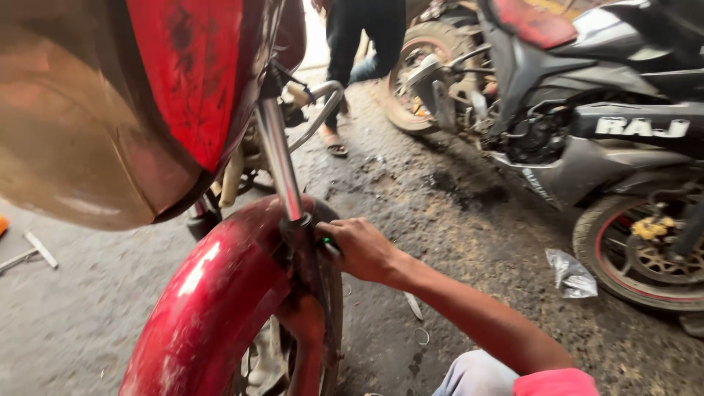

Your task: Repairing or adjusting the front fender and fork assembly of a motorcycle using a screwdriver.

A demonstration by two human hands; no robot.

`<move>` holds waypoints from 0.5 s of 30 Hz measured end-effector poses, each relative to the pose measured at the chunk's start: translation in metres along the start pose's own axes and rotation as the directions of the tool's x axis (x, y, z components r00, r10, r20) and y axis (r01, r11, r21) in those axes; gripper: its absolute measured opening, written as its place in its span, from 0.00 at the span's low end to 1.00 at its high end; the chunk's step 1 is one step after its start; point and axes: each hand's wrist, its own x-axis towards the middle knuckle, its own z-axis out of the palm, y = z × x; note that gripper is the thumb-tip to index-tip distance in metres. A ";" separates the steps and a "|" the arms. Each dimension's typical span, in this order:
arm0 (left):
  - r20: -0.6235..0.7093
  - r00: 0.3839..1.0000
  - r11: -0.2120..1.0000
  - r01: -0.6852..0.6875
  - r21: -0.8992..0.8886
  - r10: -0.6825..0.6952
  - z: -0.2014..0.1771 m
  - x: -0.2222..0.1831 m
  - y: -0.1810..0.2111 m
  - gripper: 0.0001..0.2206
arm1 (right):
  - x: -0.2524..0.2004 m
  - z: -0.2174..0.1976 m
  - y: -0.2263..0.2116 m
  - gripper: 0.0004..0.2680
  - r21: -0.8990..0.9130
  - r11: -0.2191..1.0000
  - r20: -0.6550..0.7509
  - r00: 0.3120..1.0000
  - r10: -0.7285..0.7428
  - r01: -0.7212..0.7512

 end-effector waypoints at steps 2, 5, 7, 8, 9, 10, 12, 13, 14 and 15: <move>-0.007 1.000 1.000 -0.008 0.020 0.008 0.002 0.001 0.003 0.12 | 0.000 0.000 -0.004 0.08 0.007 1.000 -0.045 0.999 0.002 -0.001; -0.009 1.000 0.998 -0.004 0.069 0.005 0.006 0.002 0.019 0.11 | -0.002 0.002 -0.008 0.07 0.030 0.997 -0.059 0.996 0.069 -0.067; 0.010 1.000 0.996 -0.018 0.083 0.017 0.006 0.003 0.020 0.12 | -0.004 0.004 -0.010 0.06 0.107 0.982 -0.071 0.984 0.163 -0.155; 0.028 0.999 0.997 -0.020 0.073 0.018 0.007 0.005 0.024 0.12 | -0.003 0.004 -0.011 0.06 0.098 0.982 -0.087 0.982 0.170 -0.162; 0.036 0.998 0.996 -0.048 0.076 0.045 0.008 0.006 0.027 0.12 | -0.003 0.005 -0.011 0.06 0.133 0.974 -0.092 0.977 0.194 -0.181; 0.048 0.996 0.994 -0.074 0.081 0.070 0.008 0.006 0.030 0.13 | -0.004 0.006 -0.011 0.06 0.171 0.964 -0.096 0.971 0.221 -0.203; 0.091 0.989 0.981 -0.132 0.143 0.120 -0.007 0.006 0.015 0.13 | -0.006 0.009 -0.009 0.07 0.181 0.966 -0.123 0.971 0.207 -0.183; 0.118 0.978 0.959 -0.193 0.209 0.171 -0.015 0.006 0.006 0.14 | -0.008 0.011 -0.007 0.08 0.194 0.969 -0.134 0.974 0.181 -0.153; 0.127 0.977 0.962 -0.195 0.192 0.172 -0.032 0.001 -0.009 0.14 | -0.006 0.010 -0.006 0.08 0.180 0.971 -0.146 0.972 0.184 -0.157; 0.134 0.975 0.965 -0.197 0.175 0.175 -0.052 -0.006 -0.024 0.14 | -0.005 0.009 -0.005 0.09 0.172 0.976 -0.150 0.975 0.161 -0.134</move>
